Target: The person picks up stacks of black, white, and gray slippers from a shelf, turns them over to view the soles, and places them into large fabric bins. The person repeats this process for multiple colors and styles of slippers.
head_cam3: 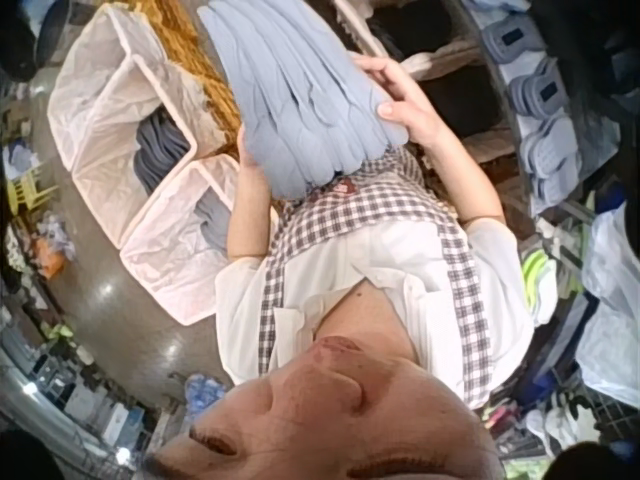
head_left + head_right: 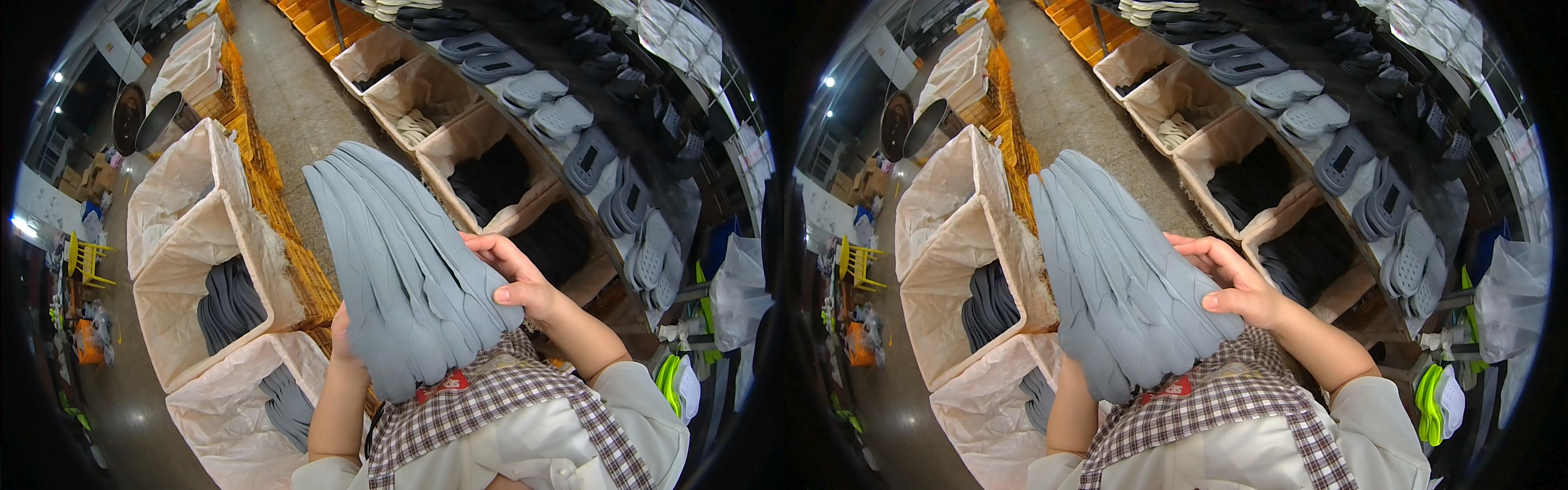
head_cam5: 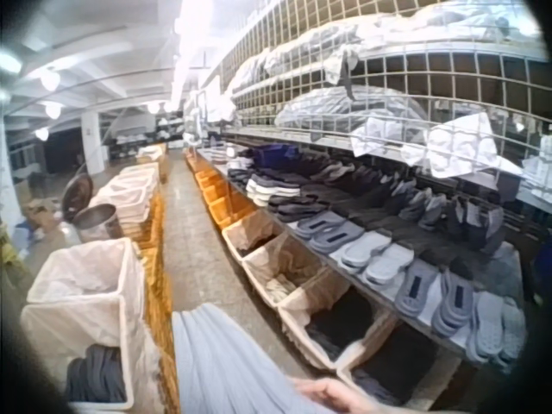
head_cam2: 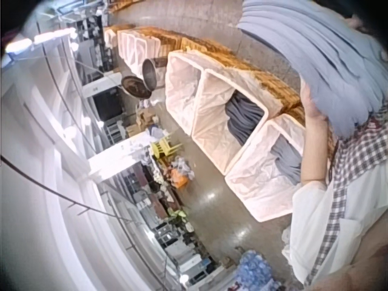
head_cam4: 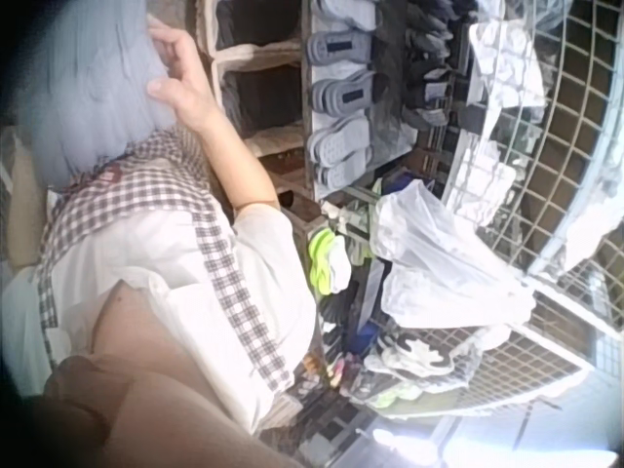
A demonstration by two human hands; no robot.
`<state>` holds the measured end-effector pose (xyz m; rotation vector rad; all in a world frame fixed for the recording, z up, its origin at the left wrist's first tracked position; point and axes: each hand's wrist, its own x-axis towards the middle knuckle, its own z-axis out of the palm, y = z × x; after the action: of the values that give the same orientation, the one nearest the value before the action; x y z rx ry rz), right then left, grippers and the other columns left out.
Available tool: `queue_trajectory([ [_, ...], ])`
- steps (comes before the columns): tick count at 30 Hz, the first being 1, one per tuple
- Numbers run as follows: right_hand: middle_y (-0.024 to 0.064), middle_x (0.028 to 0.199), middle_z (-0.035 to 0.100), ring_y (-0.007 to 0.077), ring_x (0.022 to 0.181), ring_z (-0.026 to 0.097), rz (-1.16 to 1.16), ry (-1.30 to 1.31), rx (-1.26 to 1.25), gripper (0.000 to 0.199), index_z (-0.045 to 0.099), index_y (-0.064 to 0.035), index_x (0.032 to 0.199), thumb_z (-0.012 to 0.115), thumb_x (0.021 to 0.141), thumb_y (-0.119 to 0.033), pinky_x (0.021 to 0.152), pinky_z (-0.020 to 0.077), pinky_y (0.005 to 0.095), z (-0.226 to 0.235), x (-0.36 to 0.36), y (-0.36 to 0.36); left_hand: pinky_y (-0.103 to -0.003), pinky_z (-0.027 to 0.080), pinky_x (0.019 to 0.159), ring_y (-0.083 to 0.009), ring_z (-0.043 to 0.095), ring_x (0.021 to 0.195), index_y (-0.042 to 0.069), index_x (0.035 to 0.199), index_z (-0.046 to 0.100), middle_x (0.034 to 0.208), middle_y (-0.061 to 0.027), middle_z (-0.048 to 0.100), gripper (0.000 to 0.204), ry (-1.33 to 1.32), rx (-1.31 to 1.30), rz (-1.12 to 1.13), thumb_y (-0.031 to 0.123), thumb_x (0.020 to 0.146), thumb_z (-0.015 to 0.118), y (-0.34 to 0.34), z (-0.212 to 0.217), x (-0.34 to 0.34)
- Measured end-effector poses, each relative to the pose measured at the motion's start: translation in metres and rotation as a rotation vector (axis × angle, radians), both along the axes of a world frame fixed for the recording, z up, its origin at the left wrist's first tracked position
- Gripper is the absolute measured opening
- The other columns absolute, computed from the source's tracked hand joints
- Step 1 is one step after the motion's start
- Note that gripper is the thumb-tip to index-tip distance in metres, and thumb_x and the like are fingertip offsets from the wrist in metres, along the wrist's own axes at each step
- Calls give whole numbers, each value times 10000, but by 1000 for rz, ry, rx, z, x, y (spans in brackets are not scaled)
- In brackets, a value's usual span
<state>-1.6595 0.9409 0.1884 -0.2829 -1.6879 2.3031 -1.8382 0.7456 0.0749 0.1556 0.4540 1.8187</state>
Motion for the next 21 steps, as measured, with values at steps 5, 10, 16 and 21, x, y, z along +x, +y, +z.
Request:
queue_trajectory([
  [5,206,1510,229,285,1369,303,76,113,54,707,357,-7,1359,673,802,-306,1110,229,424,5,3,-2,-423,413,1011,-306,475,1235,25,1440,260,1406,-165,415,556,47,53,-50,184,936,435,-3,-35,-6],
  [10,208,1512,221,286,1362,318,77,133,118,709,349,-3,1367,670,812,-307,1103,247,427,7,7,-7,-420,416,1008,-305,478,1231,24,1438,264,1404,-167,416,550,61,64,-63,180,939,433,-7,-47,-7],
  [16,210,1511,219,290,1360,322,70,137,117,702,353,-5,1364,663,816,-315,1102,250,427,8,8,-9,-418,419,1005,-305,482,1226,23,1436,269,1401,-170,418,542,62,80,-57,174,941,430,-11,-40,-5],
  [21,201,1507,233,275,1362,307,31,88,44,657,359,-2,1352,631,814,-265,1110,236,412,7,11,-8,-416,421,1002,-304,486,1221,22,1434,273,1399,-172,420,536,35,78,2,170,943,428,-8,5,6],
])
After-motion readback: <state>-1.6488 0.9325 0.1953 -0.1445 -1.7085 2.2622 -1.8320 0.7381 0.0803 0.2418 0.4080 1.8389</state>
